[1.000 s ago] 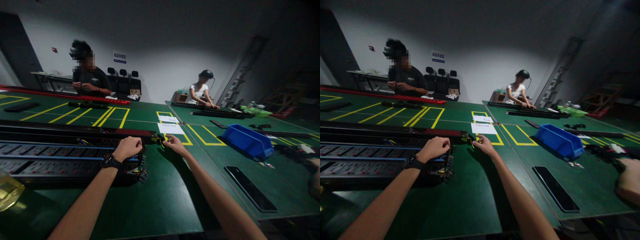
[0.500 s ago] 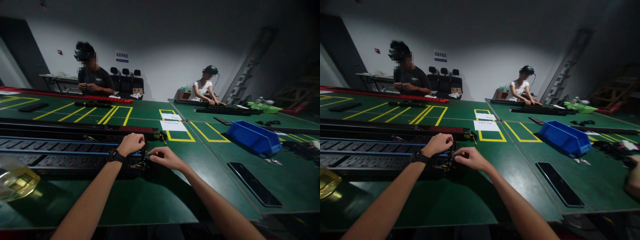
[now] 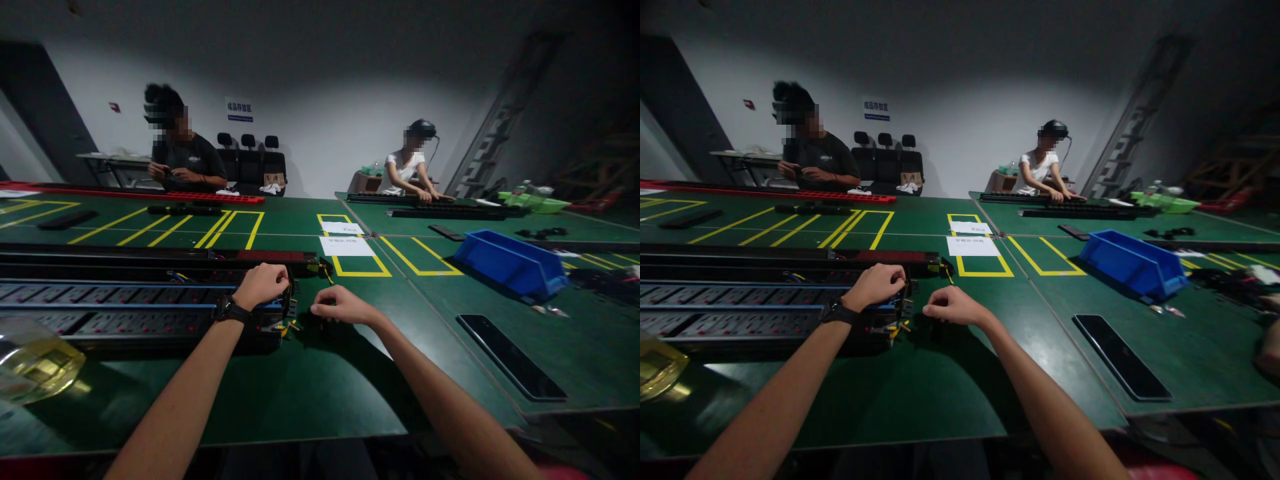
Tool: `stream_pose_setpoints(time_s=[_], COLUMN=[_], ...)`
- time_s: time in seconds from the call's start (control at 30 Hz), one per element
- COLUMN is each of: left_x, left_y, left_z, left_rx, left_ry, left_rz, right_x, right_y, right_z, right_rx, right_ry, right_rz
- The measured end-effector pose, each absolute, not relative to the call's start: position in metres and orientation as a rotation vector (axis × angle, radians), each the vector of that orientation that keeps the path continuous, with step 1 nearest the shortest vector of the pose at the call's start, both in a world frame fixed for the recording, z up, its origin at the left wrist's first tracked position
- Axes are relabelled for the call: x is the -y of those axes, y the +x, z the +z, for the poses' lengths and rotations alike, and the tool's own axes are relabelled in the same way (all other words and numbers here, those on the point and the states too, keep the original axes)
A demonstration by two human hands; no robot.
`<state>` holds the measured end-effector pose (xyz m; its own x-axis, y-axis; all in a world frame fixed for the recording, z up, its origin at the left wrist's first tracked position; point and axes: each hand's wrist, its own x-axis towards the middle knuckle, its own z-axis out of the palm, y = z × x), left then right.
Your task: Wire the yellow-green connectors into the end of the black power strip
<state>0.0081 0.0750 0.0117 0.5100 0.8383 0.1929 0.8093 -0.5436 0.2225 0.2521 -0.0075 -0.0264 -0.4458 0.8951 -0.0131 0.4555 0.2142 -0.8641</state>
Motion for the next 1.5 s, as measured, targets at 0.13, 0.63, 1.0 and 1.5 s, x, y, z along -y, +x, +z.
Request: stream_pose_setpoints(time_s=[0.13,0.63,1.0,1.5], left_x=[-0.077,-0.071,-0.072,-0.068], left_y=[0.007,0.006,0.006,0.007], left_z=[0.009,0.009,0.007,0.011], left_rx=[-1.428,-1.437,-1.418,-1.423], left_ry=[2.638,2.644,2.642,2.644], left_rz=[0.443,0.423,0.441,0.454], right_x=[-0.007,-0.016,-0.007,0.037], right_y=[0.287,0.32,0.305,0.21], right_z=[-0.032,-0.054,-0.043,-0.015], right_rx=[1.735,1.834,1.993,2.339], right_ry=[-1.422,-1.505,-1.699,-1.055], right_rz=[1.034,0.645,0.225,0.647])
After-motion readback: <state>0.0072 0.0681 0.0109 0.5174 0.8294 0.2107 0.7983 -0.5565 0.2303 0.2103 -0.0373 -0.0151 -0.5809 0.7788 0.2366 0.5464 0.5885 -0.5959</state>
